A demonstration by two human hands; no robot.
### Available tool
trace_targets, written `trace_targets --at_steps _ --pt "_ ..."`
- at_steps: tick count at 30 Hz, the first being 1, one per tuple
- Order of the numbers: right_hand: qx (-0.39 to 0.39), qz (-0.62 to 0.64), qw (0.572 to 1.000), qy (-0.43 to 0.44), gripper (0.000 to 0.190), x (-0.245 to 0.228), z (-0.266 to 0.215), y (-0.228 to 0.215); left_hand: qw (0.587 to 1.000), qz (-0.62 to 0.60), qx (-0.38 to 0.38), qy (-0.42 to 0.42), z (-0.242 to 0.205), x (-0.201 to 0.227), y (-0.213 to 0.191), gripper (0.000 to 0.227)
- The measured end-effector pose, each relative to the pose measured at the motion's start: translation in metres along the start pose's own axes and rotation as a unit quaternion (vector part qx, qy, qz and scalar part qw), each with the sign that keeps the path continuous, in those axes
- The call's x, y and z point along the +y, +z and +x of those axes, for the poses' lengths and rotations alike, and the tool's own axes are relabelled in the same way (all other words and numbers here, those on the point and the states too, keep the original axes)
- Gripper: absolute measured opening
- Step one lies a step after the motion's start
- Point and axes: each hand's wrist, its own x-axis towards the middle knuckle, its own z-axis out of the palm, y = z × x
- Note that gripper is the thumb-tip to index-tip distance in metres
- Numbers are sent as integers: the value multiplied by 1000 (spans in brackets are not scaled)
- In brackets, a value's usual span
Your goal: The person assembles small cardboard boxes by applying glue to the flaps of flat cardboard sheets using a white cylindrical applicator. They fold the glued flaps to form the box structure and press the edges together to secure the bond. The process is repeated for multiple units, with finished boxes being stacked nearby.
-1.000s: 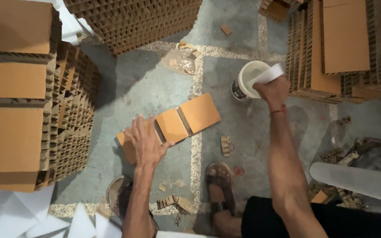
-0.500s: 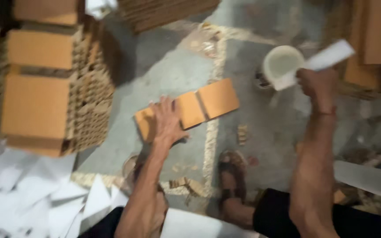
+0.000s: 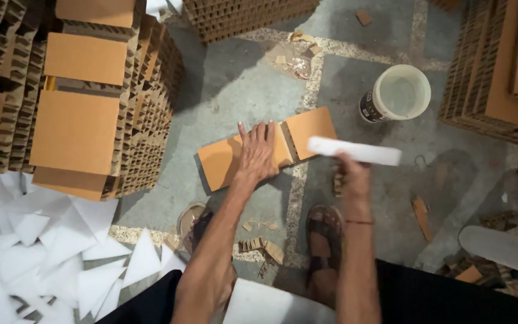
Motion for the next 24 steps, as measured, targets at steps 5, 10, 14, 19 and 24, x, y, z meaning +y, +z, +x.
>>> trace_targets --at_steps 5,10,14,19,24 --pt "86 -339 893 -283 31 -8 -50 65 985 -138 96 49 -19 -6 -12 144" --pt "23 -250 925 -284 23 -22 -41 85 982 -144 95 79 -33 1 -29 147" --pt "0 -191 934 -301 30 -45 -22 102 979 -159 96 79 -39 5 -33 146" --pt "-28 -272 928 -254 26 -71 -29 101 978 -156 109 91 -43 1 -29 149" --pt "-65 -430 882 -182 32 -78 -49 72 972 -177 128 82 -44 -4 -22 152"
